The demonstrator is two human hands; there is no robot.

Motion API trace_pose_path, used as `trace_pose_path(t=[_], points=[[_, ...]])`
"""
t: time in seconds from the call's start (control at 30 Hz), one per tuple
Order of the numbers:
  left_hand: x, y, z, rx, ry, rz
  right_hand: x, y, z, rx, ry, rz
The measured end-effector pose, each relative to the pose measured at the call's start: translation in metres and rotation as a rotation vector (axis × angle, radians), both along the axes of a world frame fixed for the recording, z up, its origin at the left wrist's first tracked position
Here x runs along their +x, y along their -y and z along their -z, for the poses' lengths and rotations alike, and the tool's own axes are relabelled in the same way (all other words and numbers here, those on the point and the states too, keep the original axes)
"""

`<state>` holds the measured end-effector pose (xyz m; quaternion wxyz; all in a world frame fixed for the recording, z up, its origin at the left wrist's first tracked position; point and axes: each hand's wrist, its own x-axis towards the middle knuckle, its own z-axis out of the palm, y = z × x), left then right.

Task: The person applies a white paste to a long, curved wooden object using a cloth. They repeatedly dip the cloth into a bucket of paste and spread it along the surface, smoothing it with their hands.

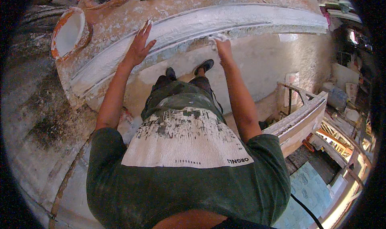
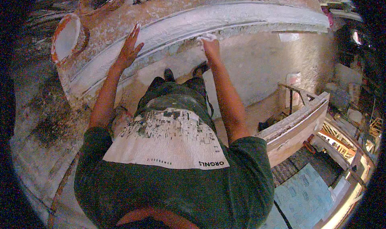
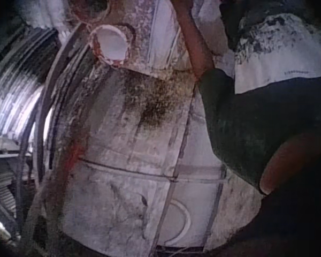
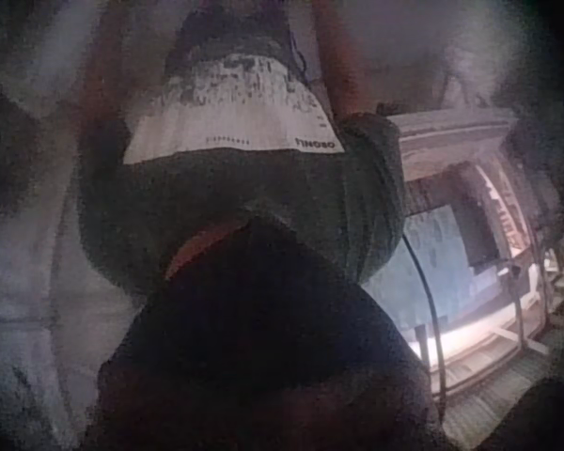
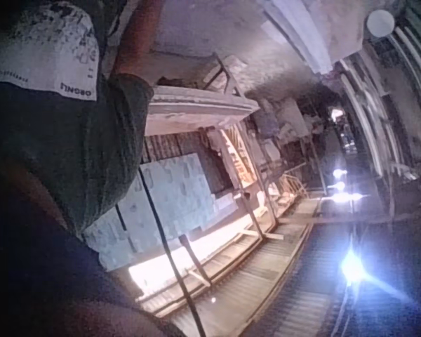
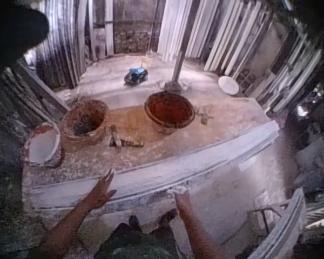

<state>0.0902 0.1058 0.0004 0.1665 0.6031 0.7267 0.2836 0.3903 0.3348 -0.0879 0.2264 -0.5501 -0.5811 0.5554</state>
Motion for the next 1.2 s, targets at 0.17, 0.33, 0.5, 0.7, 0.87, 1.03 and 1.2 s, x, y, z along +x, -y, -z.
trace_pose_path(t=[0.17, 0.33, 0.5, 0.7, 0.87, 1.03, 1.2], points=[[-0.008, 0.014, 0.003, 0.021, 0.044, -0.067, -0.018, 0.007, -0.109, 0.215, 0.117, -0.297], [-0.008, 0.012, -0.005, 0.098, 0.078, -0.076, -0.015, 0.013, -0.077, 0.266, 0.536, -0.371], [-0.012, 0.02, 0.002, 0.105, 0.122, -0.113, -0.032, 0.07, -0.064, 0.061, 0.6, -0.273], [-0.02, 0.04, 0.018, 0.067, 0.183, -0.182, -0.05, 0.102, -0.019, -0.199, 0.496, -0.362], [-0.02, 0.043, 0.017, 0.073, 0.213, -0.178, -0.052, 0.109, 0.027, -0.42, 0.193, -0.061], [-0.02, 0.043, 0.015, 0.104, 0.238, -0.169, -0.044, 0.105, -0.028, -0.229, 0.274, -0.127], [-0.013, 0.017, 0.004, 0.155, 0.321, -0.129, -0.022, 0.074, -0.089, 0.596, 0.621, -0.444]])
